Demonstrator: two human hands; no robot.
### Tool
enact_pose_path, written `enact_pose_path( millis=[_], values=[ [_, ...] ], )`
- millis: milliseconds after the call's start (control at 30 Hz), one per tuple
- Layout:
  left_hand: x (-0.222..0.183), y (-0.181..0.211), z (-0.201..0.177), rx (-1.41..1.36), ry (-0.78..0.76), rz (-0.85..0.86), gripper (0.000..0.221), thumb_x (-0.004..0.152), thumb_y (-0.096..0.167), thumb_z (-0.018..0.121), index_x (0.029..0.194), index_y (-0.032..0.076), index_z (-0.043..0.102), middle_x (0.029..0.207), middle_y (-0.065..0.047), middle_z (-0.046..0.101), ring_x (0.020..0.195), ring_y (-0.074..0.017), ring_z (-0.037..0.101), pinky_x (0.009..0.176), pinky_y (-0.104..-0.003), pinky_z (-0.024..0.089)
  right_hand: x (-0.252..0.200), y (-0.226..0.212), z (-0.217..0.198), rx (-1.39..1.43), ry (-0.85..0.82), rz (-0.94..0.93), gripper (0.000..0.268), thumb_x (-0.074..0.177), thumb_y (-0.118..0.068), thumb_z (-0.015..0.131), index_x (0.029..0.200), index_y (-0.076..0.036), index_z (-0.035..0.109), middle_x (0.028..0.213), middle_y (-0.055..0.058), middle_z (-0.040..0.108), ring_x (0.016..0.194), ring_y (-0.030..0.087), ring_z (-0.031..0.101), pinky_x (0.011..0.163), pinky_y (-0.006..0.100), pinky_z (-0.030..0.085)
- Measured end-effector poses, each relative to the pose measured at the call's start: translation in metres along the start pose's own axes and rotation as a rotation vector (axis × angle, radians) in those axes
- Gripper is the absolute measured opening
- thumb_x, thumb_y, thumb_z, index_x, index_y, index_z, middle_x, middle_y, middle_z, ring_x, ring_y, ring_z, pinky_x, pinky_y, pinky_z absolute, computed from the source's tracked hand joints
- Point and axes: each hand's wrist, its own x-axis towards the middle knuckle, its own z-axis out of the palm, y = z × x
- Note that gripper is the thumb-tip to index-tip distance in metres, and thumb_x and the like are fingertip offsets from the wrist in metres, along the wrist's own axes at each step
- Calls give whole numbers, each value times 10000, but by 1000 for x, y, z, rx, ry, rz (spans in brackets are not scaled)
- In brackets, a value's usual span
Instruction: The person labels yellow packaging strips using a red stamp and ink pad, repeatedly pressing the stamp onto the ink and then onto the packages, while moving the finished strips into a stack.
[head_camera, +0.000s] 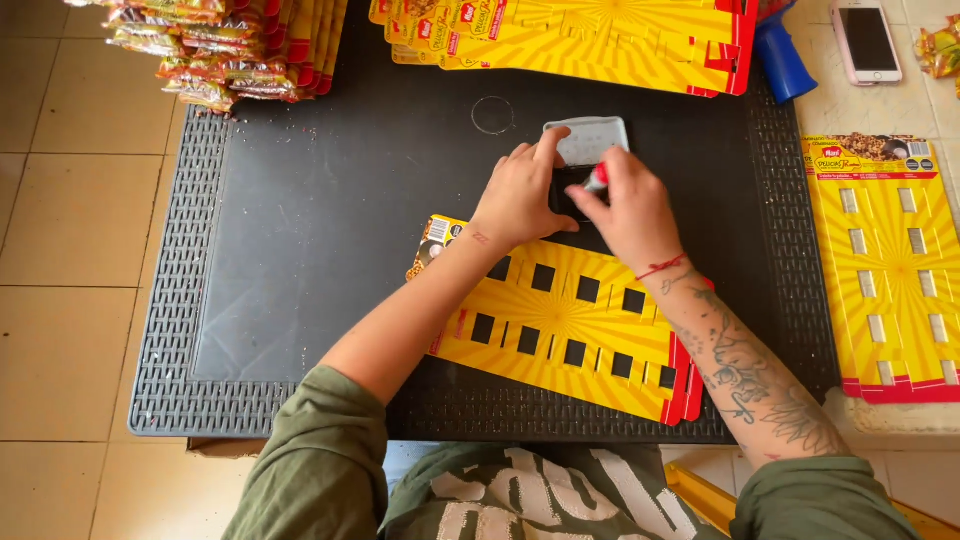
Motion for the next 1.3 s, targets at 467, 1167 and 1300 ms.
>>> enact_pose_path(
  millis=[467, 1167, 1300],
  values=[
    [1, 10, -5, 21, 29, -4, 1219, 496, 418, 1056, 1432, 156, 321, 1076, -18, 713, 1099, -252, 648, 946, -440, 498, 12, -12, 2, -268, 149, 102, 458, 901, -238, 875, 1042, -36, 489, 868, 232, 649, 810, 476, 691, 641, 539, 532],
    [-229, 83, -67, 52, 174, 89, 862, 676, 350, 925, 1402, 97, 536, 1364, -148, 570, 1410, -406, 440, 1213, -645, 216, -17, -51, -37, 1655, 3, 976, 408, 995, -509, 614, 1049, -105, 634, 839, 89, 533, 637, 92, 453, 530, 158, 335],
    [-254, 75, -41, 17, 157, 24, 818, 854, 503, 701, 1519, 101, 446, 1484, -162, 495, 1504, -434, 321, 1220, -692, 91, -27, -72, 4, 1507, -71, 877, 390, 1015, -558, 554, 1167, -202, 605, 939, 112, 631, 669, 119, 519, 565, 176, 372]
  ],
)
